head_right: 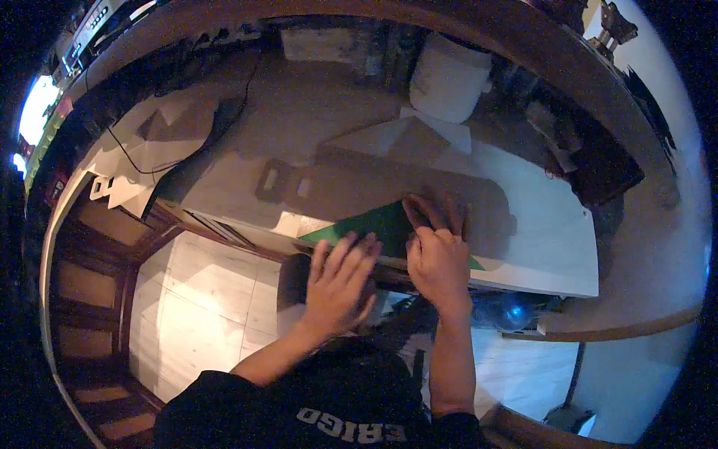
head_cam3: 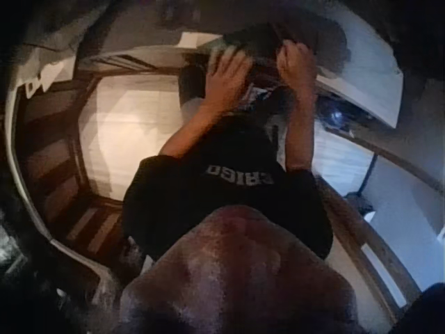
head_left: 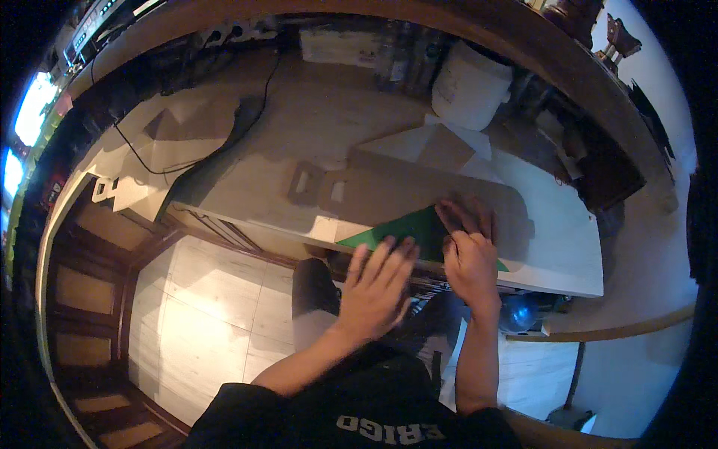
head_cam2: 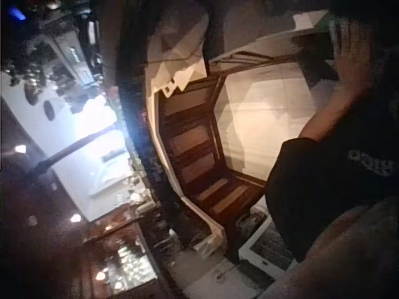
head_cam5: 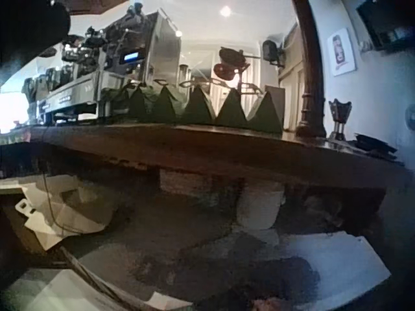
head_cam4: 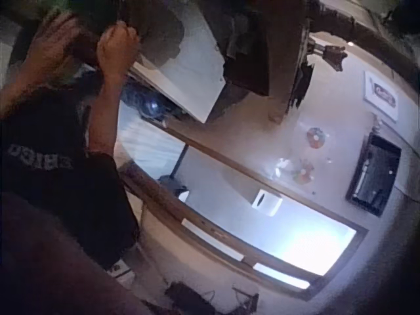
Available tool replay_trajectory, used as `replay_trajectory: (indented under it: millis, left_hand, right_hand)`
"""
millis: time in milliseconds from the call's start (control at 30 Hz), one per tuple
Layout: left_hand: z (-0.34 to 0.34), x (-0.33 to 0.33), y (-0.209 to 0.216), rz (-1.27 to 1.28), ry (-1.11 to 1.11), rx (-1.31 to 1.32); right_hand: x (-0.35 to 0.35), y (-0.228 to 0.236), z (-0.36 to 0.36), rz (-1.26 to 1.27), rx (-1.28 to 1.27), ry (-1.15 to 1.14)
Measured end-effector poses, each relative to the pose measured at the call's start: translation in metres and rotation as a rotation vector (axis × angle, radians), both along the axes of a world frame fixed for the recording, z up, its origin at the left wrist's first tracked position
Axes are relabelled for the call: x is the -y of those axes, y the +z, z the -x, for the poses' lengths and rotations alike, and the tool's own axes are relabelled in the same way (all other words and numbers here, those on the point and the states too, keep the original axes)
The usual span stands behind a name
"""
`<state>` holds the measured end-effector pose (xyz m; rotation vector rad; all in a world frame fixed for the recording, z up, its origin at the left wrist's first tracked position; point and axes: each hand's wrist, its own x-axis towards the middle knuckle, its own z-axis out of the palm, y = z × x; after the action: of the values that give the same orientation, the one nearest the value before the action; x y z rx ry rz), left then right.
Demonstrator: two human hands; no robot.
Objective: The person assembles a paper food box by hand on a counter, folding the side tabs and base to create a secure container, and then places it on a shelf.
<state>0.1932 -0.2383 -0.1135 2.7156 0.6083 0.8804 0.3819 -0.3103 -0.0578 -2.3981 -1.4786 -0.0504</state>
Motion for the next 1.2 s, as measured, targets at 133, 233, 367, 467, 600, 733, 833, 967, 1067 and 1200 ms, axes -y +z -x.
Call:
replay_trajectory:
  millis: [133, 233, 367, 467, 600, 733, 833, 967, 1067, 1200]
  left_hand:
    - [0.025, -0.014, 0.002, -0.011, 0.114, -0.001]
    - [0.025, -0.016, -0.003, -0.022, 0.169, 0.034]
    - [0.018, -0.013, 0.001, -0.006, 0.197, 0.01]
    - [0.003, -0.006, 0.019, 0.039, 0.202, -0.116]
    - [-0.015, 0.01, 0.019, 0.064, 0.046, -0.167]
    - [-0.021, 0.015, 0.011, 0.063, 0.02, -0.131]
    - [-0.011, 0.008, 0.009, 0.005, 0.045, -0.137]
    - [0.015, -0.007, 0.001, -0.013, 0.131, -0.092]
    - [0.024, -0.015, 0.001, -0.023, 0.194, -0.066]
    - [0.021, -0.015, 0.001, -0.026, 0.224, -0.041]
  right_hand:
    - [0.002, -0.009, -0.003, -0.159, -0.122, -0.004]
    - [0.001, -0.005, 0.001, -0.148, -0.067, 0.0]
    - [-0.002, -0.004, 0.003, -0.093, -0.025, -0.018]
    - [-0.002, 0.001, 0.003, -0.046, -0.079, -0.051]
    - [-0.009, 0.004, 0.004, -0.13, 0.062, 0.033]
    - [-0.008, -0.009, 0.0, -0.183, 0.122, 0.062]
    - [-0.006, -0.002, 0.001, -0.209, 0.077, 0.059]
    - [-0.006, -0.001, 0.001, -0.197, 0.072, 0.054]
    - [-0.003, -0.003, 0.0, -0.201, 0.053, 0.045]
    - [-0.005, 0.006, 0.004, 0.03, -0.129, -0.054]
